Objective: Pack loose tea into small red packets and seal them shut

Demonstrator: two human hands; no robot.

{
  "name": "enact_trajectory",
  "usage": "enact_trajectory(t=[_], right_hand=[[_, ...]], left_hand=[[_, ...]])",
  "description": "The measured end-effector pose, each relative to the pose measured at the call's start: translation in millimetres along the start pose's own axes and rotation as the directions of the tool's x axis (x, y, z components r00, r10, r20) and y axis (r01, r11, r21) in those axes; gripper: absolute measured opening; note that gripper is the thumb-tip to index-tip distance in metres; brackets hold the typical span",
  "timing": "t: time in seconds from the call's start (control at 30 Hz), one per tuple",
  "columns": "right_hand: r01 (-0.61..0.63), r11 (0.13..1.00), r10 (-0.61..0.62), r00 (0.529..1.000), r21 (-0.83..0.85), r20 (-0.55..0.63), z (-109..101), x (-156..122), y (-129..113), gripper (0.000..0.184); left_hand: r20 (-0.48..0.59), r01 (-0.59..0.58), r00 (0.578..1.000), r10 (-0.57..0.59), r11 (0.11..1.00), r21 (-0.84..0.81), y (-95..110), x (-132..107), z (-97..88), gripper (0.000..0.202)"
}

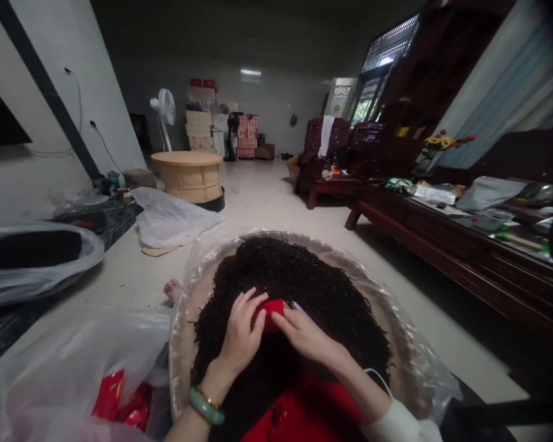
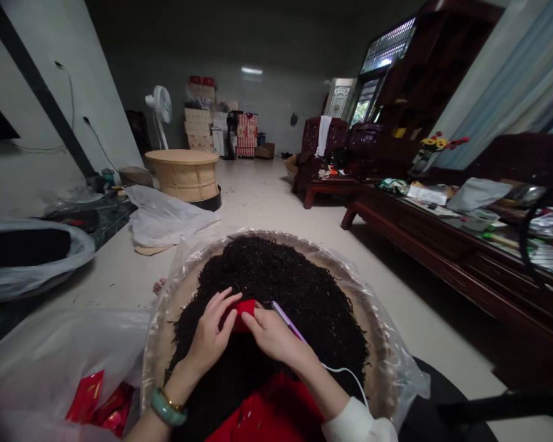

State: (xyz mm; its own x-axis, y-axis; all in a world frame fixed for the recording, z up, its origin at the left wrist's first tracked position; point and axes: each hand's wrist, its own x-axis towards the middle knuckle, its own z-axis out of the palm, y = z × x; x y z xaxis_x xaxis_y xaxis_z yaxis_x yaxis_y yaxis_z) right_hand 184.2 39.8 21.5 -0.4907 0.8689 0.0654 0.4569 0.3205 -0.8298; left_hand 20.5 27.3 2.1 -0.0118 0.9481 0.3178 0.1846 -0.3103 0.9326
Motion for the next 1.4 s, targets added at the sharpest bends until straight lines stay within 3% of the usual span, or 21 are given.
enact_trajectory(t=[0.13,0.27,0.4,0.53,0.63,0.67,0.73,0.8,0.87,0.93,1.03,1.13,1.23,1.33,1.4], right_hand=[[0.005,0.985,0.002,0.999,0.175,-0.04,-1.4,4.3,2.8,0.049],[-0.056,0.97,0.052,0.998,0.236,0.024,3.3,6.6,-0.6,0.058],[-0.086,0.962,0.064,0.994,0.261,0.09,7.5,10.1,-8.5,0.057],[-0.057,0.952,0.007,0.986,0.301,0.166,3.5,18.4,-11.1,0.066],[-0.078,0.939,0.063,0.997,0.335,0.054,-11.6,35.6,0.3,0.076],[-0.07,0.952,0.098,0.992,0.298,-0.08,-18.7,44.0,6.9,0.075],[-0.107,0.992,0.126,0.91,0.071,-0.394,-33.4,63.4,22.1,0.064],[-0.291,0.946,0.198,0.866,-0.14,-0.46,-44.2,84.0,36.3,0.08],[-0.437,0.861,0.314,0.859,-0.259,-0.406,-46.6,102.7,45.5,0.098],[-0.468,0.807,0.356,0.872,-0.361,-0.337,-39.4,117.3,48.1,0.101],[-0.361,0.75,0.216,0.925,-0.554,-0.312,-16.1,128.5,42.2,0.088],[-0.21,0.642,0.007,0.963,-0.737,-0.268,5.5,124.8,32.2,0.054],[-0.117,0.583,-0.072,0.978,-0.804,-0.194,12.6,110.6,25.8,0.029],[-0.055,0.578,-0.088,0.988,-0.814,-0.129,9.6,96.6,25.9,0.029],[-0.042,0.585,-0.107,0.986,-0.81,-0.128,7.2,92.8,28.4,0.044]], left_hand=[[0.159,-0.24,0.968,0.194,0.901,0.361,-14.8,-8.0,2.5,0.058],[0.102,-0.261,0.964,0.246,0.796,0.547,-27.2,-10.4,3.8,0.056],[0.037,-0.198,0.976,0.214,0.812,0.55,-34.5,-8.9,1.5,0.056],[-0.052,-0.147,0.981,0.189,0.887,0.438,-38.6,-6.1,-4.1,0.05],[-0.174,-0.092,0.971,0.163,0.928,0.36,-41.2,-3.6,-8.6,0.045],[-0.207,-0.077,0.965,0.161,0.929,0.362,-42.4,-2.9,-9.8,0.044],[-0.243,-0.063,0.954,0.175,0.911,0.407,-45.6,-2.2,-11.2,0.043],[-0.256,-0.067,0.944,0.206,0.883,0.465,-49.0,-2.1,-11.7,0.042],[-0.267,-0.07,0.936,0.231,0.862,0.502,-51.7,-2.3,-11.9,0.042],[-0.279,-0.065,0.93,0.241,0.853,0.518,-53.2,-2.2,-12.5,0.042],[-0.29,-0.051,0.928,0.234,0.851,0.523,-53.9,-1.0,-14.8,0.043],[-0.292,-0.042,0.93,0.224,0.853,0.52,-54.5,0.9,-17.9,0.044],[-0.292,-0.038,0.932,0.214,0.859,0.51,-55.3,1.7,-19.3,0.045],[-0.299,-0.021,0.935,0.192,0.87,0.493,-54.3,0.8,-16.7,0.045],[-0.302,-0.016,0.936,0.183,0.876,0.482,-52.0,0.1,-13.3,0.045]])
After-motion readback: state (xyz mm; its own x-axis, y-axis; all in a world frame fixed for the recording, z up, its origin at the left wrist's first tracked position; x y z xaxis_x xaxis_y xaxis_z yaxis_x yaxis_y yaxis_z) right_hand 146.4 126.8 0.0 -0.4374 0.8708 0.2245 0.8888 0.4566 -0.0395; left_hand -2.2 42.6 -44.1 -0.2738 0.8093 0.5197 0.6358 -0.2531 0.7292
